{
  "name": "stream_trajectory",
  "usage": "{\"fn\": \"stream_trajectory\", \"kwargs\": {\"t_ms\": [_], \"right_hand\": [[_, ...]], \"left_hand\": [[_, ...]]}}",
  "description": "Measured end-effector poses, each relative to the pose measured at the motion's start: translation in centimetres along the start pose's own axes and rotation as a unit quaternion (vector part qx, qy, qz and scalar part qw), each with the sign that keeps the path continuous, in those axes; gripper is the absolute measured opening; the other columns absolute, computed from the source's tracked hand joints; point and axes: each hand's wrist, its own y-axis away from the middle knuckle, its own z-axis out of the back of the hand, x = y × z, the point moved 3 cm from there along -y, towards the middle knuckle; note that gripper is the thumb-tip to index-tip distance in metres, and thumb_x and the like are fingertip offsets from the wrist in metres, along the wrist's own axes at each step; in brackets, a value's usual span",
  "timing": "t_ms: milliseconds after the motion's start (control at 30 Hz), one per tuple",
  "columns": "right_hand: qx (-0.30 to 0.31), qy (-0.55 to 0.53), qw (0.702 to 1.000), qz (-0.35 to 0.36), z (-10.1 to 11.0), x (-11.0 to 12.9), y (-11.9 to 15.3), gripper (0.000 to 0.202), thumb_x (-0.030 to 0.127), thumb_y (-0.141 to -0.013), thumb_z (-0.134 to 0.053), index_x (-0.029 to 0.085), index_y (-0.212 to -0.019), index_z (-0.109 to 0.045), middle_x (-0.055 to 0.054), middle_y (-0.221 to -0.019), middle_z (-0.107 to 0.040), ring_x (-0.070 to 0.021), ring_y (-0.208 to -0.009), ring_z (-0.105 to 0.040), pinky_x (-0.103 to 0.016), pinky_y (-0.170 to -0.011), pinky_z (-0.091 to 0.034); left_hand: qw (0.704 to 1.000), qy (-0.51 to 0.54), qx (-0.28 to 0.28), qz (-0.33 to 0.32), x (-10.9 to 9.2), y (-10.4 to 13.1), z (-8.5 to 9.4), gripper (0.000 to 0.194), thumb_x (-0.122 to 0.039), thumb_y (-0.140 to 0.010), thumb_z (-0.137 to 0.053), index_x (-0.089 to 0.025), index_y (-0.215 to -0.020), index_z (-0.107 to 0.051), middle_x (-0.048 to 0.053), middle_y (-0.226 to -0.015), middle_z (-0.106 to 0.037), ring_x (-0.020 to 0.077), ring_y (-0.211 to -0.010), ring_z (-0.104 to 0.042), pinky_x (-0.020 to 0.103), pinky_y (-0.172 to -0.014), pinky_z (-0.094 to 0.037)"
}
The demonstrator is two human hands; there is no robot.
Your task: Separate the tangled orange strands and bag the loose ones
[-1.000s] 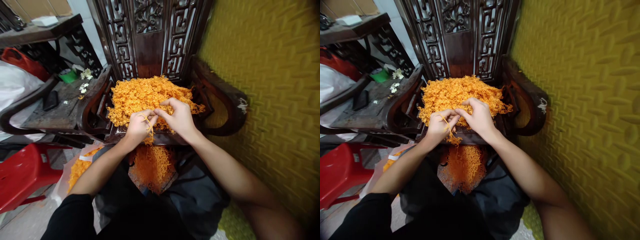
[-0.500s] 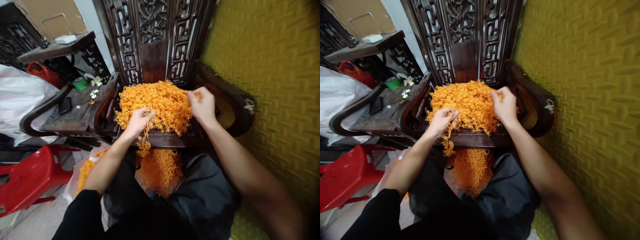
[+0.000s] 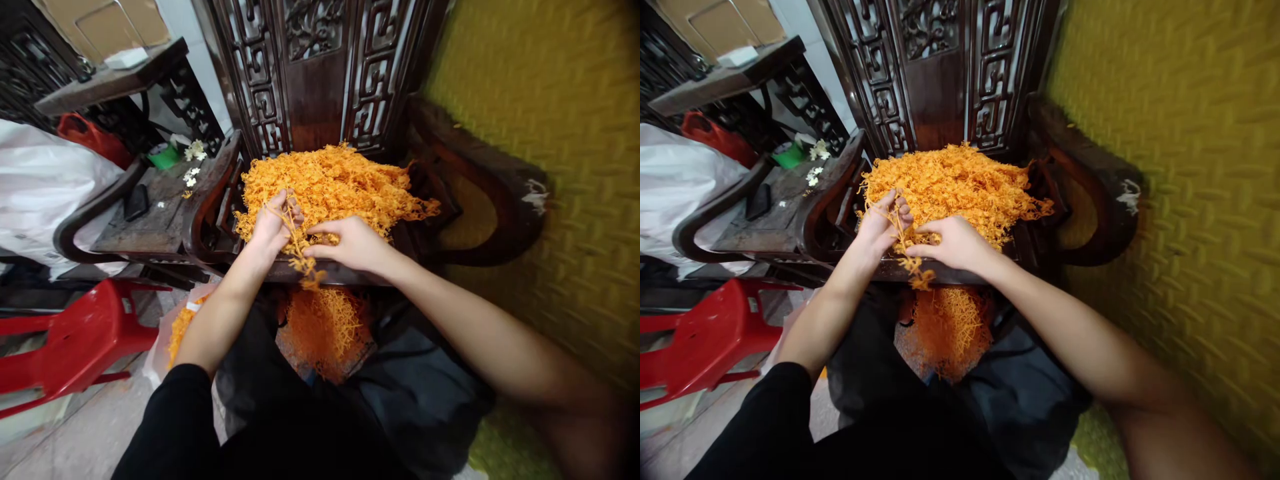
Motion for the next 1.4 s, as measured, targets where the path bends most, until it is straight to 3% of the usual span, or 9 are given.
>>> {"fn": "stream_trajectory", "kwargs": {"t_ms": [67, 200, 400, 533, 733, 1067, 1167, 1267, 1400], "right_hand": [[0.024, 0.013, 1.000, 0.013, -0.9, 0.1, -0.3, 0.027, 0.042, -0.084, -0.077, 0.022, -0.101, -0.083, -0.006, -0.100, -0.080, -0.0249, -0.089, -0.073, -0.041, -0.088, -0.054], [0.037, -0.120, 0.991, -0.038, -0.5, -0.8, -0.9, 0.029, 0.047, -0.092, -0.068, 0.020, -0.098, -0.078, 0.002, -0.057, -0.063, -0.0131, -0.048, -0.053, -0.030, -0.054, -0.043], [0.000, -0.352, 0.928, -0.118, 1.2, -2.3, -0.8, 0.040, 0.055, -0.077, -0.083, 0.020, -0.074, -0.064, 0.005, -0.056, -0.049, -0.0074, -0.041, -0.041, -0.024, -0.038, -0.025], [-0.039, -0.402, 0.901, -0.157, 1.2, -2.5, -0.8, 0.045, 0.054, -0.069, -0.088, 0.020, -0.073, -0.059, 0.006, -0.057, -0.047, -0.0053, -0.039, -0.036, -0.023, -0.035, -0.015], [-0.027, -0.378, 0.914, -0.142, 0.7, -2.0, -1.1, 0.048, 0.062, -0.075, -0.081, 0.018, -0.083, -0.064, 0.003, -0.060, -0.053, -0.0076, -0.039, -0.041, -0.024, -0.036, -0.017], [-0.103, -0.254, 0.959, -0.077, 1.3, -2.1, -1.2, 0.047, 0.063, -0.075, -0.081, 0.019, -0.070, -0.064, 0.004, -0.054, -0.049, -0.0099, -0.044, -0.045, -0.027, -0.043, -0.031], [-0.193, -0.233, 0.951, -0.069, 3.8, -3.9, -1.7, 0.041, 0.057, -0.081, -0.078, 0.019, -0.075, -0.066, 0.002, -0.057, -0.051, -0.0095, -0.045, -0.044, -0.027, -0.044, -0.032], [-0.349, -0.254, 0.899, -0.076, 7.9, -6.3, -1.5, 0.033, 0.052, -0.088, -0.073, 0.020, -0.082, -0.064, 0.000, -0.061, -0.056, -0.0065, -0.044, -0.042, -0.027, -0.041, -0.023], [-0.328, -0.226, 0.916, -0.047, 9.6, -5.7, 0.1, 0.034, 0.054, -0.087, -0.074, 0.020, -0.092, -0.070, -0.009, -0.091, -0.073, -0.0089, -0.049, -0.053, -0.025, -0.040, -0.024]], "left_hand": [[0.999, 0.020, -0.021, 0.024, 0.5, -0.6, -0.2, 0.021, -0.033, -0.097, -0.064, -0.018, -0.085, -0.056, -0.004, -0.063, -0.050, 0.0069, -0.056, -0.051, 0.019, -0.058, -0.047], [0.998, -0.032, -0.029, 0.036, 0.5, -1.0, 0.0, 0.020, -0.030, -0.104, -0.046, -0.017, -0.105, -0.061, 0.000, -0.069, -0.060, 0.0125, -0.063, -0.063, 0.024, -0.064, -0.053], [0.976, -0.139, 0.141, 0.093, -0.9, 0.0, 0.6, 0.058, -0.065, -0.095, -0.045, -0.013, -0.105, -0.068, 0.012, -0.083, -0.072, 0.0226, -0.077, -0.073, 0.032, -0.066, -0.057], [0.962, -0.213, 0.161, 0.053, -0.5, 0.7, 0.5, 0.066, -0.074, -0.087, -0.053, -0.014, -0.105, -0.071, 0.013, -0.091, -0.075, 0.0205, -0.081, -0.073, 0.027, -0.066, -0.055], [0.936, -0.312, 0.154, -0.049, 1.4, 1.7, -0.3, 0.053, -0.037, -0.069, -0.090, -0.016, -0.111, -0.066, 0.009, -0.100, -0.075, 0.0151, -0.072, -0.071, 0.027, -0.066, -0.056], [0.932, -0.340, 0.113, -0.062, 0.4, 2.3, -0.5, 0.035, -0.046, -0.076, -0.084, -0.015, -0.086, -0.071, 0.000, -0.070, -0.064, 0.0084, -0.053, -0.059, 0.021, -0.051, -0.043], [0.932, -0.336, 0.131, -0.034, 0.2, 3.2, -0.5, 0.031, -0.042, -0.074, -0.085, -0.016, -0.075, -0.069, -0.003, -0.060, -0.057, 0.0063, -0.047, -0.049, 0.021, -0.049, -0.037], [0.947, -0.299, 0.102, -0.056, -0.3, 3.5, 0.0, 0.027, -0.036, -0.072, -0.086, -0.017, -0.075, -0.069, -0.003, -0.061, -0.058, 0.0064, -0.048, -0.049, 0.022, -0.049, -0.037], [0.958, -0.256, 0.067, -0.115, -0.7, 2.9, 0.7, 0.031, -0.038, -0.073, -0.087, -0.017, -0.088, -0.071, -0.001, -0.075, -0.066, 0.0079, -0.060, -0.060, 0.022, -0.057, -0.046]]}}
